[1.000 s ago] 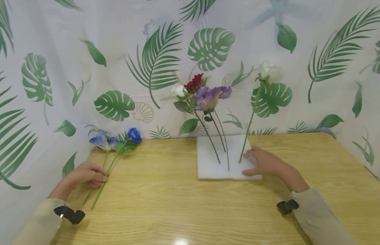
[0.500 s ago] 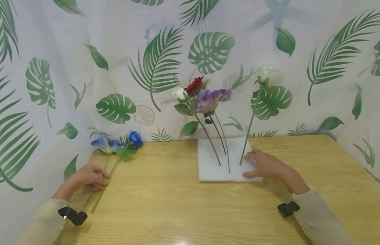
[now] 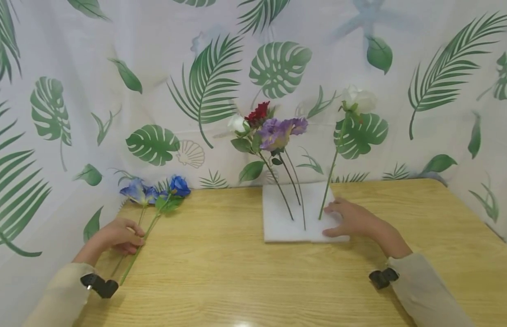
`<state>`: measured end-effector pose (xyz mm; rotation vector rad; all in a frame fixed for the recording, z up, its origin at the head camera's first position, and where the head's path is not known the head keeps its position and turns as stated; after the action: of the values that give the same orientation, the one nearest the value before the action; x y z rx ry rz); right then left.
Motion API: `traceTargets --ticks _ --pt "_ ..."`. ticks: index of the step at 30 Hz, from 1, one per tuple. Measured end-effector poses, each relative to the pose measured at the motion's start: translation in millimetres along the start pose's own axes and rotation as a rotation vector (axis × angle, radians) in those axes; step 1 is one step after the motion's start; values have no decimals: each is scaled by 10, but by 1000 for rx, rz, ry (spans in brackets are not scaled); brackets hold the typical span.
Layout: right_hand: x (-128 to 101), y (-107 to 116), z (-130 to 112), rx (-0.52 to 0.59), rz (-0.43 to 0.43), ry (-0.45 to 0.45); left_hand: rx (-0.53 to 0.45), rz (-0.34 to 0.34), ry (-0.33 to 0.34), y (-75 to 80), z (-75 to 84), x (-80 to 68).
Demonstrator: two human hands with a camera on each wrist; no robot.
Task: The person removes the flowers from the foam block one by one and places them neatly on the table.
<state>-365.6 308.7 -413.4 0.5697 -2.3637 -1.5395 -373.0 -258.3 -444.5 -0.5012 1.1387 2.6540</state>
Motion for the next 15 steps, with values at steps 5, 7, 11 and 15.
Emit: traceTargets --ticks 5,7,11,15 --pt "1 0 0 3 -6 -5 1 4 -2 24 41 4" --pt "2 -2 8 0 -6 -6 -1 20 -24 48 85 8" --pt "6 -5 15 -5 -3 -2 13 86 -79 102 213 46" --pt "8 -5 17 -2 1 1 54 139 -132 91 436 69"
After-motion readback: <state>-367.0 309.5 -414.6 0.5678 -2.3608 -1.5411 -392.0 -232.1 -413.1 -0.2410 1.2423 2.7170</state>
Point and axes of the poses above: each hand's wrist, its own x-axis towards the middle knuckle, its own y-axis out of the back of the hand, z = x × y, the point moved 9 cm from there along x, towards the middle knuckle, and after that the axes turned 2 degrees about x, right-handed, at the moved point
